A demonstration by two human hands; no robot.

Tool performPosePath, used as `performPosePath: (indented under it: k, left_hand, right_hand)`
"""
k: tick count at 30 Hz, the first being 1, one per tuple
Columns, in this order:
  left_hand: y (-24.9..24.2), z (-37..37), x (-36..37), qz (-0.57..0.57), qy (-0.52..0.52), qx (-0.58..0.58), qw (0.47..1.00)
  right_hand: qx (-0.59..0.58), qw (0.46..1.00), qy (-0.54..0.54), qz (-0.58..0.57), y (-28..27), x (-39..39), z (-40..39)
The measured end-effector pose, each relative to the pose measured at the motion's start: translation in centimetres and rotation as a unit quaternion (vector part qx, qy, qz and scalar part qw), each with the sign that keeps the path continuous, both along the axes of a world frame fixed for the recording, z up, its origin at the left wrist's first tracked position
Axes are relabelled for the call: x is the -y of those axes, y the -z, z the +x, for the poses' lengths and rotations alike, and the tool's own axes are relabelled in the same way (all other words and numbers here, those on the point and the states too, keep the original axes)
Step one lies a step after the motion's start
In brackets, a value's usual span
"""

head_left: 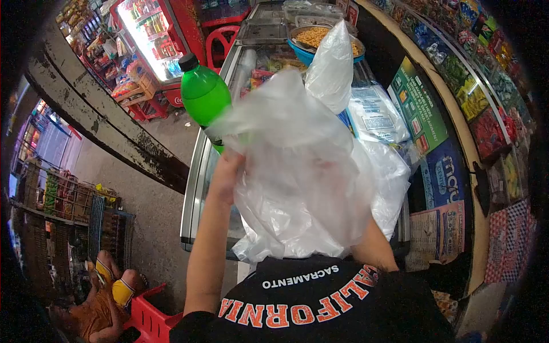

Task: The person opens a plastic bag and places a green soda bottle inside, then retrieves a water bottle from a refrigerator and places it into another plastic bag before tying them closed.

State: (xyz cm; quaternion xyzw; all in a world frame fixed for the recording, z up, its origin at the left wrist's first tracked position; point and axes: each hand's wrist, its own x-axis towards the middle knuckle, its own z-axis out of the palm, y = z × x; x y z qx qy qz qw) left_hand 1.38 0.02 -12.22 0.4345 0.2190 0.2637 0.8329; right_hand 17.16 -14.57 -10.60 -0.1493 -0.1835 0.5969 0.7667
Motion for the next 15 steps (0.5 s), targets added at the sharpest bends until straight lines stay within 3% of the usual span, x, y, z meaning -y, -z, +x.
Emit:
performPosePath:
  k: [2,3,4,5,6,8,11,12,13,14,15]
  left_hand:
    - [4.8,0.0,0.1,0.036,-0.023,-0.044,0.998]
    - [7.1,-0.1,0.2,0.107,-0.032,-0.052,0.992]
    - [9.2,-0.2,0.2,0.177,-0.04,-0.059,0.982]
    - [11.4,-0.3,0.0,0.175,-0.039,-0.061,0.982]
    - [13.3,-0.4,-0.3,0.233,-0.053,-0.089,0.967]
    - [15.1,-0.3,-0.9,0.293,-0.067,-0.116,0.947]
    - [14.1,0.6,-1.7,0.302,-0.084,-0.157,0.936]
    - [12.1,0.8,-1.6,0.227,-0.085,-0.187,0.952]
    - [10.4,1.2,-1.6,0.15,-0.083,-0.216,0.961]
    - [9.1,1.7,-2.0,0.15,-0.083,-0.217,0.961]
    - [8.0,2.3,-2.4,0.097,-0.079,-0.188,0.974]
  right_hand:
    - [0.029,0.992,0.081,-0.089,2.2,0.9,-1.7]
    - [0.037,0.986,0.106,-0.122,3.8,0.9,-1.8]
    - [0.111,0.964,0.15,-0.188,8.6,0.2,-1.0]
    - [0.184,0.931,0.191,-0.249,11.2,-0.1,-0.5]
    - [0.183,0.931,0.19,-0.25,11.3,-0.2,-0.5]
    - [0.187,0.873,0.223,-0.392,11.0,-0.9,-0.3]
    - [0.254,0.85,0.22,-0.405,11.9,-1.1,0.9]
    - [0.255,0.851,0.22,-0.402,12.4,-1.6,1.6]
    - [0.408,0.794,0.285,-0.35,12.9,-2.4,2.6]
    - [0.546,0.71,0.34,-0.287,13.0,-3.1,3.4]
    - [0.545,0.71,0.339,-0.288,11.6,-3.5,3.7]
